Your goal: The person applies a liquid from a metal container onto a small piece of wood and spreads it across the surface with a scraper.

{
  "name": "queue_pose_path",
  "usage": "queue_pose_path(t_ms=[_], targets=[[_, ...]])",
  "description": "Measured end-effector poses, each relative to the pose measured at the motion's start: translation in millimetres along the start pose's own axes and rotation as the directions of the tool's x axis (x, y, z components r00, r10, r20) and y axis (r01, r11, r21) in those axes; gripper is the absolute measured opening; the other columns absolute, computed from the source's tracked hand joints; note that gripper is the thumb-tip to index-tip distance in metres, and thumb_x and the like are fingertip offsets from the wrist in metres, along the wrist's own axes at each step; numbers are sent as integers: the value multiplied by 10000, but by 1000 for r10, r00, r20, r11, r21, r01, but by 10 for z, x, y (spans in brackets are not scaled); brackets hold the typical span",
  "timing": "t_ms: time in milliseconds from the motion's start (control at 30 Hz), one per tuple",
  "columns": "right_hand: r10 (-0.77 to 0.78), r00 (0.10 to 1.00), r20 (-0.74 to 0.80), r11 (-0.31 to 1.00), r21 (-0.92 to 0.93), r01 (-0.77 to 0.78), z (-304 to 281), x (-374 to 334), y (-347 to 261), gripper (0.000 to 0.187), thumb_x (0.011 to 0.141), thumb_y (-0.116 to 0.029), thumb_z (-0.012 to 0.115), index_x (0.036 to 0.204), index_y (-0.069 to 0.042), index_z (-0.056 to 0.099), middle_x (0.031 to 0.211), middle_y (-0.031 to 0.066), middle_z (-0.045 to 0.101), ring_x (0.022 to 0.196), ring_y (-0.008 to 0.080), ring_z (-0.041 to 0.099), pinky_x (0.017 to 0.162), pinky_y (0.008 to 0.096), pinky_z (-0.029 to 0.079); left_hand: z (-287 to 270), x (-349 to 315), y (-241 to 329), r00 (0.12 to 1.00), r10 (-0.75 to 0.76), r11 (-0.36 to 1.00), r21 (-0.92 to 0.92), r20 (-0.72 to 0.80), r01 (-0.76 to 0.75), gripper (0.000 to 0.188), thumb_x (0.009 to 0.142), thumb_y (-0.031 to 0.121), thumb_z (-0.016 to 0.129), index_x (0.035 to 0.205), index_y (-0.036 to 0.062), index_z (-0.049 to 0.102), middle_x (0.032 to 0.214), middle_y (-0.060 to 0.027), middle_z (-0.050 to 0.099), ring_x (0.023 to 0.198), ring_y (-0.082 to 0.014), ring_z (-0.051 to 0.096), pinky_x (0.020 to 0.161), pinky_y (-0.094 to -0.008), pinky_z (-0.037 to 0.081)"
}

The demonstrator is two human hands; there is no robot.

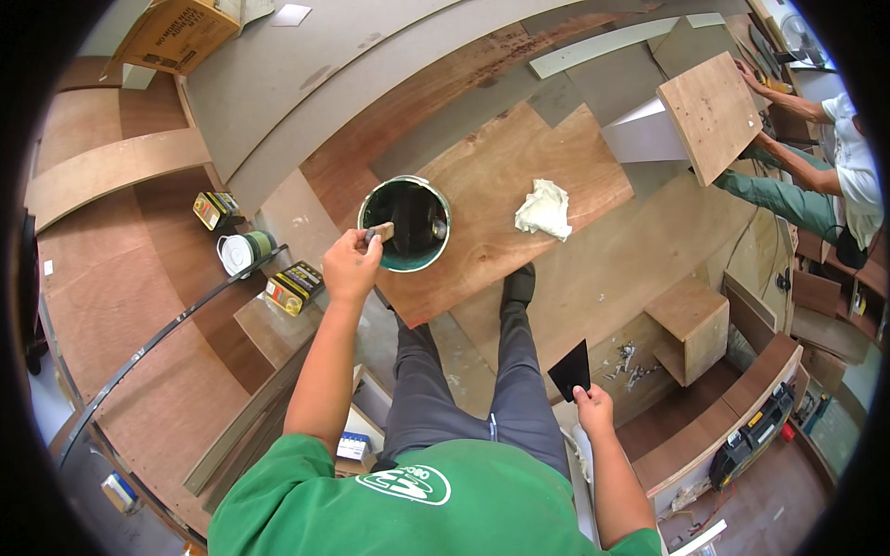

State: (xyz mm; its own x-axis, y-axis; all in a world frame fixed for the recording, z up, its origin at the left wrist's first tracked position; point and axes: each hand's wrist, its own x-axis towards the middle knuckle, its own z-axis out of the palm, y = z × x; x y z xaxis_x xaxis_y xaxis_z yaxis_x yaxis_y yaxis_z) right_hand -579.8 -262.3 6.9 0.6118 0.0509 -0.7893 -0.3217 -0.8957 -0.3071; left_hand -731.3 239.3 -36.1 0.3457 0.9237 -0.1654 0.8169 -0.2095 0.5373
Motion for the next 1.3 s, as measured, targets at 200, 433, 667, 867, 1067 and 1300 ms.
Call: queue_pose_path(t_ms=[200,433,667,867,1067,1300], targets=[[-61,998,25,997,47,59,97,25,-240,244,923,-215,675,789,-16,631,660,-27,548,623,91,461,588,294,404,237,44,-63,994,3,1000,-16,109,-1,255,834,321,707,969,106,721,869,-112,722,823,-317,697,724,-424,541],[-47,998,39,997,58,45,121,8,-268,213,928,-201,671,826,-15,655,683,-25,563,634,86,467,595,287,405,415,140,92,967,-89,993,97,239,67,295,834,309,724,997,63,737,876,-137,737,816,-289,718,737,-390,556],[-10,999,53,998,59,7,96,7,-269,195,935,-190,668,853,-13,666,710,-24,586,648,83,478,609,281,412,420,242,45,736,-118,940,-164,667,299,357,874,301,713,1089,17,736,849,-90,746,758,-197,706,713,-334,551],[-39,999,37,996,84,36,120,43,-270,217,931,-197,666,814,-15,649,697,-16,582,641,88,478,600,286,412,392,3,-245,971,-67,949,-285,229,133,406,874,288,724,1183,28,680,886,-80,707,830,-177,673,741,-310,534],[-40,997,70,999,36,38,88,119,-107,220,925,-208,666,824,-13,654,715,11,623,644,109,532,615,299,440,521,-114,-747,877,-449,828,-287,175,481,513,894,303,687,1277,-8,547,1009,-154,697,900,-253,695,767,-370,535],[-30,995,91,992,123,18,52,109,-107,178,945,-189,662,860,-33,658,752,9,636,646,94,557,609,270,454,512,-52,-696,744,-420,545,-511,520,664,217,905,186,593,1050,27,563,858,-104,679,599,-196,686,508,-278,497]])
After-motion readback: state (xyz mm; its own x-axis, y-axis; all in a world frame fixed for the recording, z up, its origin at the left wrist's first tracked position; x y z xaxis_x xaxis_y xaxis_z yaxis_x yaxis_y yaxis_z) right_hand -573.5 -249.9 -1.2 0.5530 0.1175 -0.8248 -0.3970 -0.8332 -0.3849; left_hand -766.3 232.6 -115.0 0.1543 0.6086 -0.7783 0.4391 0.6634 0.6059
